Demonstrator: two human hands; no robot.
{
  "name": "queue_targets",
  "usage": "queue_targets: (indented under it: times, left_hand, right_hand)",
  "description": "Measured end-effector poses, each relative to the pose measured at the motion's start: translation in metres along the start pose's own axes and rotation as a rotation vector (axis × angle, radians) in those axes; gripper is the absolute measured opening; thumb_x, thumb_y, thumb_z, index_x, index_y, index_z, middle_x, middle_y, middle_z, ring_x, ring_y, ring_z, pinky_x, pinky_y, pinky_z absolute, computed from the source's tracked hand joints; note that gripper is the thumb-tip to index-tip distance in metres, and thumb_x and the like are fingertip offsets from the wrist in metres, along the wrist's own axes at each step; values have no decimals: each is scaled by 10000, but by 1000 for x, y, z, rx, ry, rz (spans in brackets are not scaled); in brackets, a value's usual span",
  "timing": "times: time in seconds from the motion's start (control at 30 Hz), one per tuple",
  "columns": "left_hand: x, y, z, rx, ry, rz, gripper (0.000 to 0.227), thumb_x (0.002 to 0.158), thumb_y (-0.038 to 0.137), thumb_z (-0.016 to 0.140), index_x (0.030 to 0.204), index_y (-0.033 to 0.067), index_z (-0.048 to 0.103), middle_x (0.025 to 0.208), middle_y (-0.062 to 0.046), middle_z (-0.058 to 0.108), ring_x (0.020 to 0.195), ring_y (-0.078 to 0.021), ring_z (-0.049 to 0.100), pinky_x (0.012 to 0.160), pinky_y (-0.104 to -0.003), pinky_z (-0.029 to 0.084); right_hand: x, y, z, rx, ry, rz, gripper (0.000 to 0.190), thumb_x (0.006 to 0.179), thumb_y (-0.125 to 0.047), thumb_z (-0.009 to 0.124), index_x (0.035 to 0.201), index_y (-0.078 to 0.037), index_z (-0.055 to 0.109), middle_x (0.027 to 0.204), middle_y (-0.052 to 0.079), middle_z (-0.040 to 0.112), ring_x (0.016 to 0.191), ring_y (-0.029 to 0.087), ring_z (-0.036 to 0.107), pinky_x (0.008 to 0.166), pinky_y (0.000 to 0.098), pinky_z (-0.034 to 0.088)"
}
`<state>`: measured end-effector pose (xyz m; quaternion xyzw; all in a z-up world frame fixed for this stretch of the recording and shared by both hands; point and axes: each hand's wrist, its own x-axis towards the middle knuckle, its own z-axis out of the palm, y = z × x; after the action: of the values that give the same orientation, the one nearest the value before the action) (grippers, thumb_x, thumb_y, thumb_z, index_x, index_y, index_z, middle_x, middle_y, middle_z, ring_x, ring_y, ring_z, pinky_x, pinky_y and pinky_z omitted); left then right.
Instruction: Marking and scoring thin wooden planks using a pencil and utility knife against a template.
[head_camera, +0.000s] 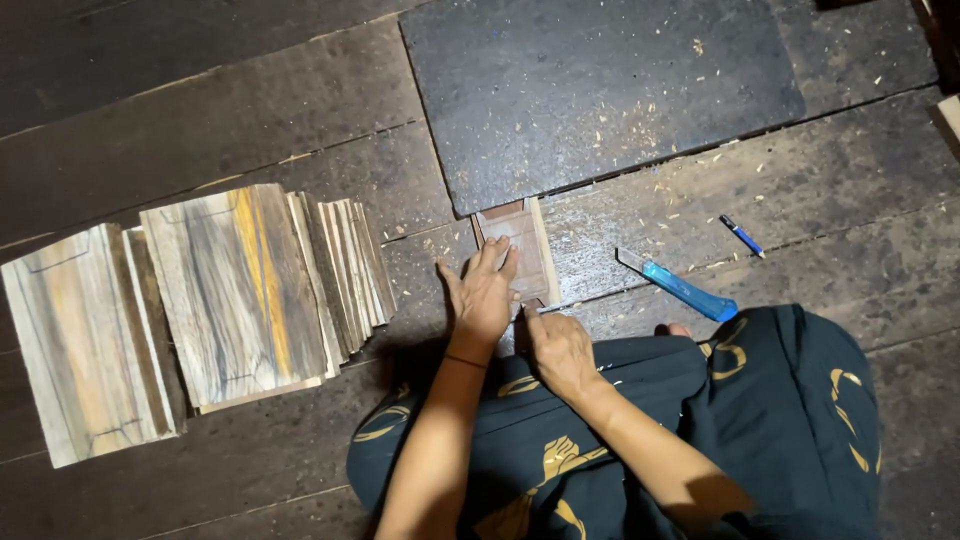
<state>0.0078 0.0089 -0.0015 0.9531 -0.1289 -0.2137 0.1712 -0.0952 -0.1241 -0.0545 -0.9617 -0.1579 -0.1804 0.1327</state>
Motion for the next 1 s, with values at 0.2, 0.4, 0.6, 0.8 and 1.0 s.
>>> queue_targets:
  times: [0.2,0.4,0.6,0.8,1.0]
  left_hand:
    - [1,-1,6,-21,9,-23,681,900,171,714,1516,264,441,1631,73,292,1541,-173,199,1125,-832,-29]
    - [0,-1,3,14,2,-9,687,888,187,724,1513,256,446,1633,61,287,1523,-182,231,1123,-838,-15]
    - [4,-4,10,31,26,10,683,880,189,733,1504,245,463,1614,49,330,1505,-187,272,1121,-835,-19]
    - [0,7,-5,-76,11,-58,649,919,118,693,1507,260,457,1611,95,351,1496,-127,271,1147,-789,-111]
    - [2,8,-7,-7,-76,-101,662,927,191,687,1523,289,417,1645,119,253,1532,-140,190,1156,-784,-101]
  right_hand:
    - [-4,-2,7,-39,-37,-3,394,876,-106,533,1240,18,623,721,107,616,689,310,675,600,432,549]
    - [-9,-3,5,-160,-92,61,424,837,-137,539,1221,22,623,714,74,611,652,296,693,559,424,560]
    - [-34,18,4,-169,-318,221,206,833,-215,564,994,-131,661,668,3,637,614,247,709,515,367,556]
    - [46,43,-31,321,-127,687,248,991,-272,616,900,-53,688,684,234,685,777,485,708,606,541,535]
    - [115,57,7,475,52,676,160,1017,-174,594,992,-51,695,834,246,724,861,504,691,722,594,529]
